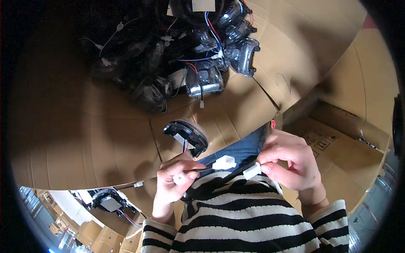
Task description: The person repeatedly picks up small black electronic components from a cardboard box and wraps their wire connectors with small white foam pieces. The person handles the items one at a time, placing the wrapped units back into the box.
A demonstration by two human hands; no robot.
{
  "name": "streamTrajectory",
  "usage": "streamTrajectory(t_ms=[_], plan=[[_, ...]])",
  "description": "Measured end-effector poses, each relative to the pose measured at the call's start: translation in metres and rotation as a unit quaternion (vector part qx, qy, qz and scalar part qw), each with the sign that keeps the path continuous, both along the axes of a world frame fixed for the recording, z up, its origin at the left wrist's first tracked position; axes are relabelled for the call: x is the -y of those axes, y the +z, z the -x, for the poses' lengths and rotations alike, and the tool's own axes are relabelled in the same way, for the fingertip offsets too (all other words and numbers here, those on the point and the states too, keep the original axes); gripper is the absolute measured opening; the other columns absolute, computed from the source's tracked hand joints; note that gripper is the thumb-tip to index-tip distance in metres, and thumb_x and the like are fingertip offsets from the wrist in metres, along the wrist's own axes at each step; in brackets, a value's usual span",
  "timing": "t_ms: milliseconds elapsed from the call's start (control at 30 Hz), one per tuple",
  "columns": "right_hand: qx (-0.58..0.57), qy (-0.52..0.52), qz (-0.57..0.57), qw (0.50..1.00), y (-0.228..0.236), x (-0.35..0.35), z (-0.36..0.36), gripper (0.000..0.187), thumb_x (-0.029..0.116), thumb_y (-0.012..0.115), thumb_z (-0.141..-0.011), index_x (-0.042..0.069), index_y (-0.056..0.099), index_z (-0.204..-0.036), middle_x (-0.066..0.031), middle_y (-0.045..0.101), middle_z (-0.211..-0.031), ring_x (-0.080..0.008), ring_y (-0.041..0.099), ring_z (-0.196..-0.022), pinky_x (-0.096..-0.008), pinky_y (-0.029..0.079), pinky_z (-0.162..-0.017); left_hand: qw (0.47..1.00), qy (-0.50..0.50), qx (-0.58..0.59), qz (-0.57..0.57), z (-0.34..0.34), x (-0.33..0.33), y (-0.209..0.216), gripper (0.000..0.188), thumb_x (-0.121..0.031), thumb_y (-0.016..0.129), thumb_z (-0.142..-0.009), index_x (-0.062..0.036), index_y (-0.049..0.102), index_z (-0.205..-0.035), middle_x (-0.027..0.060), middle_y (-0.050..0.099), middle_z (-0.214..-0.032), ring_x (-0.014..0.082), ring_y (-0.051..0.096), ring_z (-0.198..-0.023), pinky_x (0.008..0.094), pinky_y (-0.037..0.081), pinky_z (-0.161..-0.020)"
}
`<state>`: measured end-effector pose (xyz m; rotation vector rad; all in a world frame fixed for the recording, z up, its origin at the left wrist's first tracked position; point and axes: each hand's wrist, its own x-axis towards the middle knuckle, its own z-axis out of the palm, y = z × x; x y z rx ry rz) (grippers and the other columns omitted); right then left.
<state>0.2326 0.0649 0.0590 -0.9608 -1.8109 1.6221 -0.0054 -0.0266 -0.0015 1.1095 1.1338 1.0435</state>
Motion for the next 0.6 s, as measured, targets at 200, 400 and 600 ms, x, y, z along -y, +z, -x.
streamTrajectory(t_ms=[200,400,600], plan=[[0.008,0.029,0.011,0.999,-0.002,-0.005,-0.003,0.006,0.002,0.058,-0.071,0.002,0.058,-0.078,-0.0078,0.051,-0.066,-0.0225,0.048,-0.059,-0.0317,0.036,-0.052,0.997,-0.081,0.006,0.014,0.008,-0.005,-0.001,0.017,-0.017,0.059,-0.08,-0.0001,0.06,-0.075,0.0064,0.056,-0.067,0.0178,0.048,-0.059,0.0292,0.037,-0.055],[-0.006,0.042,0.003,0.999,-0.006,-0.001,-0.005,0.005,0.003,0.059,-0.071,0.003,0.056,-0.076,-0.0079,0.049,-0.065,-0.0238,0.047,-0.058,-0.0327,0.036,-0.052,0.993,-0.114,0.004,0.014,0.007,-0.009,-0.001,0.023,-0.021,0.056,-0.082,-0.0006,0.059,-0.072,0.0061,0.055,-0.066,0.0189,0.048,-0.06,0.0317,0.036,-0.058],[0.096,0.043,-0.053,0.993,-0.006,0.005,-0.006,0.01,0.002,0.061,-0.067,0.003,0.053,-0.073,-0.0077,0.047,-0.064,-0.0244,0.046,-0.06,-0.0336,0.036,-0.052,0.991,-0.134,-0.016,-0.003,0.003,-0.008,0.003,0.009,-0.01,0.059,-0.078,-0.0012,0.059,-0.075,0.005,0.054,-0.065,0.0192,0.049,-0.058,0.0316,0.036,-0.058]])
